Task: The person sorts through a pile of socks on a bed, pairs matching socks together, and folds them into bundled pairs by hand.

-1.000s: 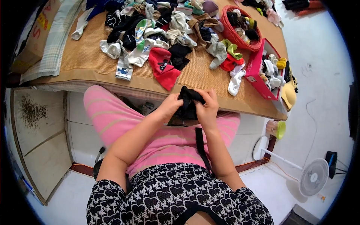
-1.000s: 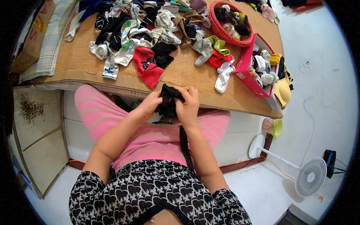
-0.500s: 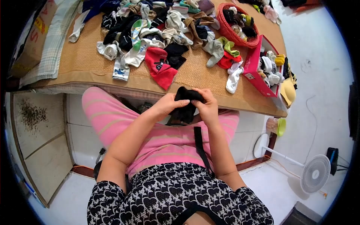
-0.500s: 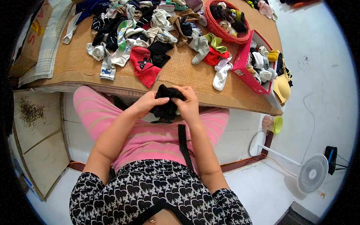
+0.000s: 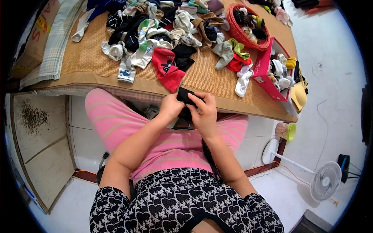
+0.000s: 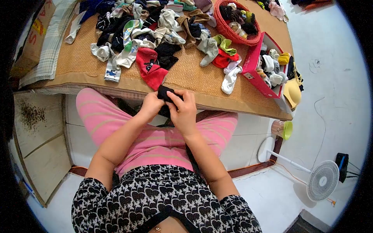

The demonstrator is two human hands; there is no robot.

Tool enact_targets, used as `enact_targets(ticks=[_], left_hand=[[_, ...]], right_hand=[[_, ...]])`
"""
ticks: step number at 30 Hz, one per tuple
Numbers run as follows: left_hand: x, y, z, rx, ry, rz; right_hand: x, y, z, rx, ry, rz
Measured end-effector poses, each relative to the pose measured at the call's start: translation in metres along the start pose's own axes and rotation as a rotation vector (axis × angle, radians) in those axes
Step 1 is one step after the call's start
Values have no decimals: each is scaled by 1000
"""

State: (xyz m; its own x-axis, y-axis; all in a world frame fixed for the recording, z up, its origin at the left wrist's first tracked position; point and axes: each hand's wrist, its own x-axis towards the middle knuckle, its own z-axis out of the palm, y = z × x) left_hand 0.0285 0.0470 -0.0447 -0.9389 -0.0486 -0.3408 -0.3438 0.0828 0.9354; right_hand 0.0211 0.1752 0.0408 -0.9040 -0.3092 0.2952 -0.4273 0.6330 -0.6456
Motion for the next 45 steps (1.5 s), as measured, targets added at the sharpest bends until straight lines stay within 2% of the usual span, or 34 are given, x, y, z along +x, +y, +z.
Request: enact_targets(ticks=[2, 3, 4, 6, 8, 10, 12, 14, 16, 18, 23, 24, 26, 27, 29, 30, 32, 34, 36, 40, 44, 45], left_hand=[[-7, 14, -5, -422, -82, -232], [-8, 18, -10, -539, -175, -289], [-9, 21, -12, -537, -174, -287], [-9, 29, -16, -777, -280, -318], [-11, 37, -19, -799, -321, -291], [-10, 39, -17, -878, -406, -229], [-5, 29, -14, -909, -460, -185], [-5, 35, -11, -786, -403, -126], [-4, 33, -11, -793, -401, -128], [-4, 31, -11, -801, -402, -134], [-3, 29, -8, -530, -324, -16], [-2, 27, -7, -531, -323, -15], [0, 23, -5, -444, -179, 26], [-2, 29, -5, -446, -179, 25], [-8, 40, -8, -45, -23, 142], [-11, 44, -9, -45, -24, 143], [-15, 48, -12, 104, -55, 298], [-13, 38, -7, -1, -84, 284], [-10, 34, -4, -165, -126, 290], [-7, 38, -3, -14, -91, 289], [-5, 35, 1, 85, 94, 381], [-5, 34, 2, 115, 150, 406]], right_hand=[[-3, 3, 7, -12, 33, -22], [-2, 4, 7, -11, 37, -23], [-3, 9, 9, -10, 40, -24], [-5, 24, 13, 226, 119, 177], [-6, 34, 11, 385, 145, 301], [-4, 28, -1, 414, 99, 464], [-6, 37, -1, 463, 119, 447], [-8, 42, 3, 519, 137, 428], [-10, 46, 7, 709, 145, 526], [-13, 47, 10, 700, 138, 523], [-11, 40, 7, 764, 136, 551], [-9, 36, 3, 714, 78, 588], [-8, 33, 3, 662, 18, 623], [-9, 33, 6, 597, -8, 524], [-10, 32, 12, 473, -13, 367], [-9, 33, 13, 473, -12, 366], [-9, 36, 14, 563, 39, 558], [-13, 46, 20, 649, 96, 644], [-20, 53, 21, 1097, 124, 888], [-22, 51, 28, 1116, 161, 927], [-18, 47, 26, 1005, 158, 913], [-17, 46, 23, 989, 85, 872]])
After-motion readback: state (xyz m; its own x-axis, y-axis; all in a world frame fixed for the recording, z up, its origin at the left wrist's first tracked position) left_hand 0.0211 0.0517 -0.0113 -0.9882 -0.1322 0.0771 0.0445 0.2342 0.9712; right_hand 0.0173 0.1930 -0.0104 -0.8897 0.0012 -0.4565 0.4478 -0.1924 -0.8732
